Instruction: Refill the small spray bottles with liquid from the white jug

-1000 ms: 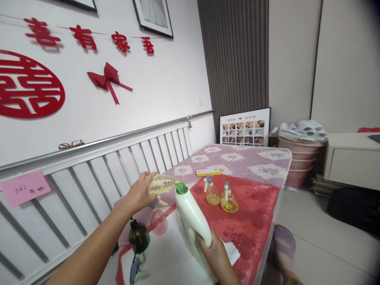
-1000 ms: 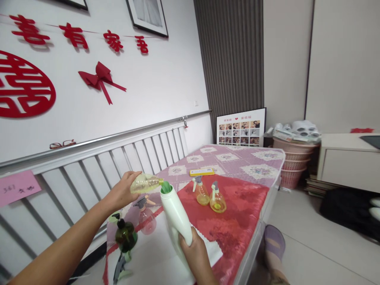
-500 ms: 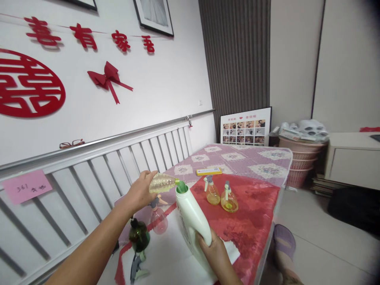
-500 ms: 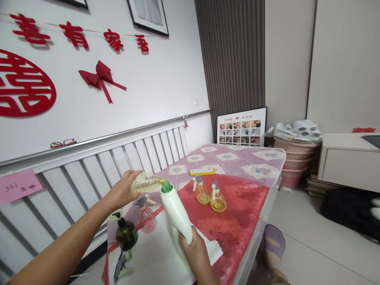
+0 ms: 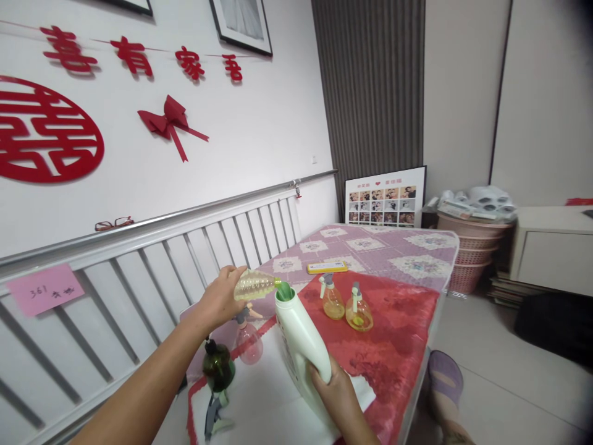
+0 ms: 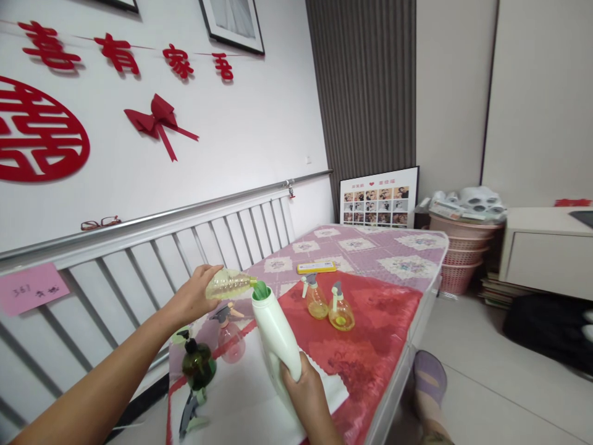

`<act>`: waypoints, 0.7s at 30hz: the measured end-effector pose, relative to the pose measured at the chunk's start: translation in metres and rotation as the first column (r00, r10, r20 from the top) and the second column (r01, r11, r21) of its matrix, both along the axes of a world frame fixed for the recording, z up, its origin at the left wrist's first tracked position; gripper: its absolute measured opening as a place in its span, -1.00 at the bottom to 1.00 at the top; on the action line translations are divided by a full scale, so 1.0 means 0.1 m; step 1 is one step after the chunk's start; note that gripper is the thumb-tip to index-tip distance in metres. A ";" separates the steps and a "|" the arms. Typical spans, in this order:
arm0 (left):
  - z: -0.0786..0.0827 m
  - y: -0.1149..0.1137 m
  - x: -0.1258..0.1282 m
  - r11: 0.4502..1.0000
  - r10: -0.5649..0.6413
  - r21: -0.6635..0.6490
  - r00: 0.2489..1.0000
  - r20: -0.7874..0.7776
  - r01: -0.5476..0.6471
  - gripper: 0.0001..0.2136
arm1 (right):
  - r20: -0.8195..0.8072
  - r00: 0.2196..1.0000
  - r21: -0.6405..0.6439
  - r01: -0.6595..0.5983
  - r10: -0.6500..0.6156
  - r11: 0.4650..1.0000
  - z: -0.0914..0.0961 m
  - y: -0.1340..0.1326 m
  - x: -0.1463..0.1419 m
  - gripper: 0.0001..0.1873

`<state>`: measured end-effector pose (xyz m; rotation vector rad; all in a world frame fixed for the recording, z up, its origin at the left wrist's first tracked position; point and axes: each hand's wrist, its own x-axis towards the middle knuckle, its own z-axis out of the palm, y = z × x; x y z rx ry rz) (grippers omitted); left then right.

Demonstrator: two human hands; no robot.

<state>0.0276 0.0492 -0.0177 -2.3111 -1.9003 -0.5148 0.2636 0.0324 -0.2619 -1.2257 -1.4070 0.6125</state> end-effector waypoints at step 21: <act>0.01 0.00 0.01 0.999 0.023 -0.025 1.000 -0.001 -0.023 -0.27 | 0.029 1.000 0.028 0.006 -0.007 1.000 -0.05 0.04 0.01 -0.79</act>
